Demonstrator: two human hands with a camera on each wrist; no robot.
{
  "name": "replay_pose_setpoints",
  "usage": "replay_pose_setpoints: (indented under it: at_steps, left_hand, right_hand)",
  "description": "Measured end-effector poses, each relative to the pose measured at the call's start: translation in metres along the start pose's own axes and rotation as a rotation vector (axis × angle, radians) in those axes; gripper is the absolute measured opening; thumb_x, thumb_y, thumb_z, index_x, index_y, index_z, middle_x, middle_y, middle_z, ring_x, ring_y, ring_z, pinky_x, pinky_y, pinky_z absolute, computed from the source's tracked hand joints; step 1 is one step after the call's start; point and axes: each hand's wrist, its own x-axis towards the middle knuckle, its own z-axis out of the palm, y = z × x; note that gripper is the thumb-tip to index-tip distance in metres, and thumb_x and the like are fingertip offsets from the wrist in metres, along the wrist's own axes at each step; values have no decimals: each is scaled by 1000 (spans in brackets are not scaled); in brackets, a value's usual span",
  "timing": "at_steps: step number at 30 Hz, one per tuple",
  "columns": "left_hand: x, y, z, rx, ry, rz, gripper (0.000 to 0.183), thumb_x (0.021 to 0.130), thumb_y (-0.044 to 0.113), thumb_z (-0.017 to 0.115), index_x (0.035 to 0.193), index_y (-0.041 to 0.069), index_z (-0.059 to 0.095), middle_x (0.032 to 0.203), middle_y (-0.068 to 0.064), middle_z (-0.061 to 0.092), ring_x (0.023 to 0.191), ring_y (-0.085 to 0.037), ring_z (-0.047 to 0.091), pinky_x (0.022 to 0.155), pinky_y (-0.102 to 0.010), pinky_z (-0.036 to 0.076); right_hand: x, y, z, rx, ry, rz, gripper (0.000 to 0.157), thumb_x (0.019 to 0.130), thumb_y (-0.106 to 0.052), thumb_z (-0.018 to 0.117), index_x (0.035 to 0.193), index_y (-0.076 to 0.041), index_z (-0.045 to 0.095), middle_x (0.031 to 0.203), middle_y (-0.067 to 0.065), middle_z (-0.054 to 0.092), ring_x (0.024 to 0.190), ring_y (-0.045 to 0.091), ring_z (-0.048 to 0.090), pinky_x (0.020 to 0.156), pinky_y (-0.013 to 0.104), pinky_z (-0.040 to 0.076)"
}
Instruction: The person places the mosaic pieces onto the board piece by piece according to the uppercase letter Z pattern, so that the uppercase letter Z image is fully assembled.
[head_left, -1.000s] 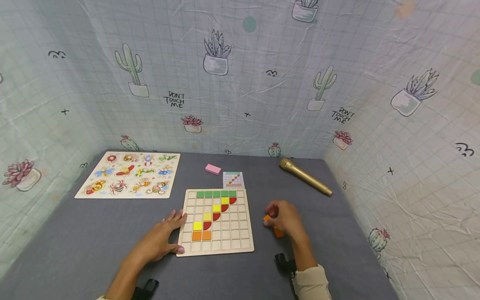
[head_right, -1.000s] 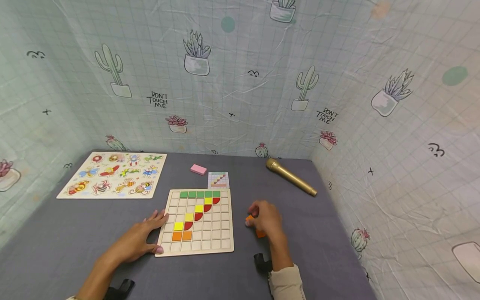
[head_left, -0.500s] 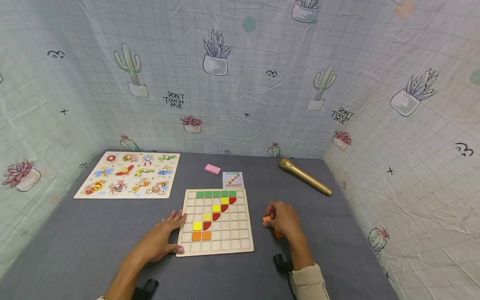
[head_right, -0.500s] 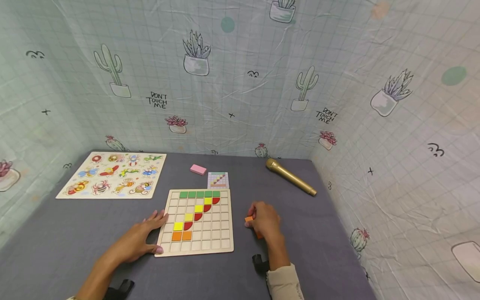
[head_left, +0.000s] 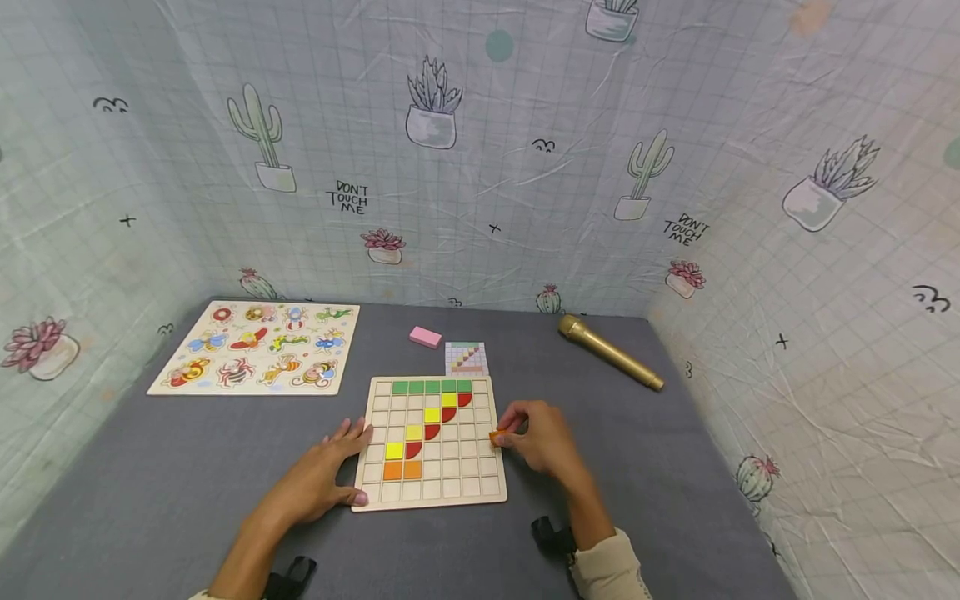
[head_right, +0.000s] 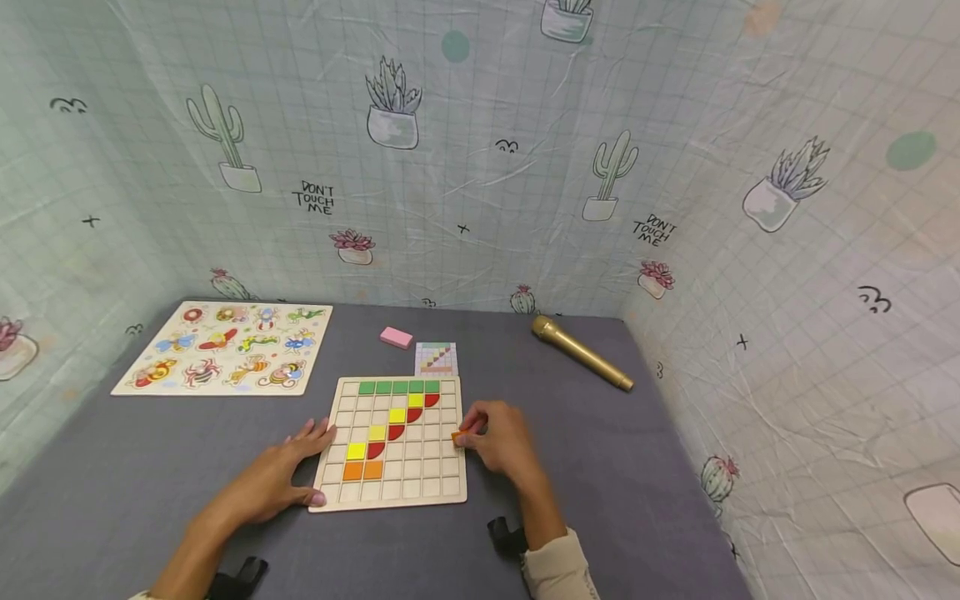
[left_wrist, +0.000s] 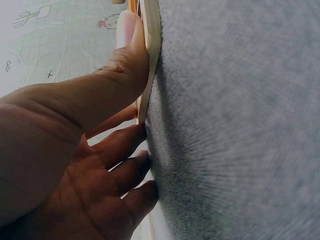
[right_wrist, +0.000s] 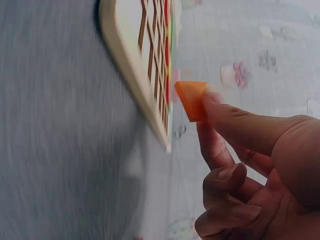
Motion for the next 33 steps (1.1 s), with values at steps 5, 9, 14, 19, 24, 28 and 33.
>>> replay_pose_setpoints:
  at_steps: [5, 9, 14, 19, 24, 28, 33]
  left_hand:
    - [1, 0, 0, -1, -4, -8, 107, 69, 29, 97, 159, 1, 46, 169, -23, 38, 159, -52, 26, 125, -73, 25]
    - [1, -1, 0, 8, 1, 4, 106, 69, 29, 97, 159, 1, 47, 169, -24, 38, 159, -52, 27, 125, -73, 26]
    - [0, -2, 0, 14, 10, 18, 106, 69, 29, 97, 158, 1, 48, 168, -24, 39, 159, -52, 28, 124, -73, 27]
    - [0, -1, 2, 13, 14, 19, 106, 68, 28, 97, 158, 1, 48, 168, -24, 39, 159, -52, 28, 124, -73, 28]
    - [1, -1, 2, 9, 17, 22, 106, 68, 28, 97, 158, 0, 48, 168, -24, 39, 159, -52, 27, 125, -73, 27]
    - [1, -2, 2, 10, 22, 28, 106, 68, 27, 97, 158, 0, 48, 168, -25, 39, 159, -53, 27, 124, -73, 27]
    - [1, -3, 2, 10, 23, 32, 105, 68, 27, 97, 158, -1, 48, 168, -25, 39, 158, -53, 27, 124, -73, 28]
  right_hand:
    - [-2, -16, 11, 41, -44, -60, 17, 85, -22, 91, 83, -23, 74, 76, -9, 69, 68, 10, 57, 59, 25, 44]
    - [-4, -26, 24, 46, -61, -85, 16, 85, -24, 90, 82, -24, 74, 76, -9, 68, 67, 10, 56, 59, 23, 43]
    - [-6, -38, 39, 57, -111, -73, 19, 84, -24, 92, 80, -25, 73, 73, -10, 67, 70, 10, 58, 63, 25, 44]
    - [-5, -49, 53, 48, -142, -41, 21, 84, -23, 92, 79, -25, 72, 71, -11, 65, 67, 10, 58, 60, 26, 46]
    - [-4, -59, 62, -41, -154, -30, 24, 85, -25, 91, 77, -26, 69, 68, -11, 61, 63, 9, 56, 57, 26, 43]
    - [-4, -65, 68, -109, -163, -46, 25, 85, -25, 91, 75, -26, 68, 64, -11, 58, 62, 7, 53, 56, 25, 41]
    - [-5, -67, 72, -119, -155, -70, 23, 86, -22, 91, 77, -24, 69, 64, -10, 56, 60, 8, 51, 54, 24, 39]
